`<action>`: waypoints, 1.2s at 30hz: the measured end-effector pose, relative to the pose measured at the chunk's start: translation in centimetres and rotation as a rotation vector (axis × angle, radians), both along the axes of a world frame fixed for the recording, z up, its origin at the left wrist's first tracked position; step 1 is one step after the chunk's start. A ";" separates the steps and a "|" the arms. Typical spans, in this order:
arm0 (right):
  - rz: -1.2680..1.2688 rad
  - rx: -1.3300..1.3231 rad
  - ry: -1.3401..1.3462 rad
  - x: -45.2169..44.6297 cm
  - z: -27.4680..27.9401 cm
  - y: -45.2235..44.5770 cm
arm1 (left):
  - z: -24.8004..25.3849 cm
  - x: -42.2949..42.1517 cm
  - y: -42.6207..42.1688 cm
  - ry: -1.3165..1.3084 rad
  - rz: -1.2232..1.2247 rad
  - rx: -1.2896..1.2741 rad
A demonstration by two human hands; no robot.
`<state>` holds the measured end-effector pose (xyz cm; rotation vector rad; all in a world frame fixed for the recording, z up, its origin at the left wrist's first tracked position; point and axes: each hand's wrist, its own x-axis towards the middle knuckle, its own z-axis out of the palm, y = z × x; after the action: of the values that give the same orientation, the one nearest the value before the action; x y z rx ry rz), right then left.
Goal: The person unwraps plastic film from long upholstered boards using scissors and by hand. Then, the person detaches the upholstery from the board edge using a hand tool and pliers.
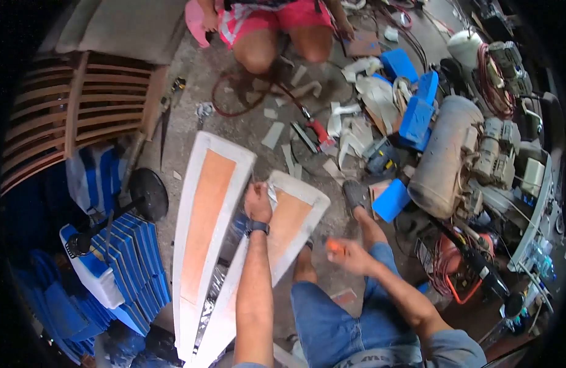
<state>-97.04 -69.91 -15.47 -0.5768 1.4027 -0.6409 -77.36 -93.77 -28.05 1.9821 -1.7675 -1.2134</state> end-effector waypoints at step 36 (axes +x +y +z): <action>-0.058 0.323 -0.260 -4.1 -7.7 -2.4 | -0.1 0.0 -0.3 0.088 0.017 0.037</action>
<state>-101.18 -72.27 -23.20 -0.1888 1.2463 -0.5010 -77.38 -94.10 -28.10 1.9279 -1.6948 -1.3161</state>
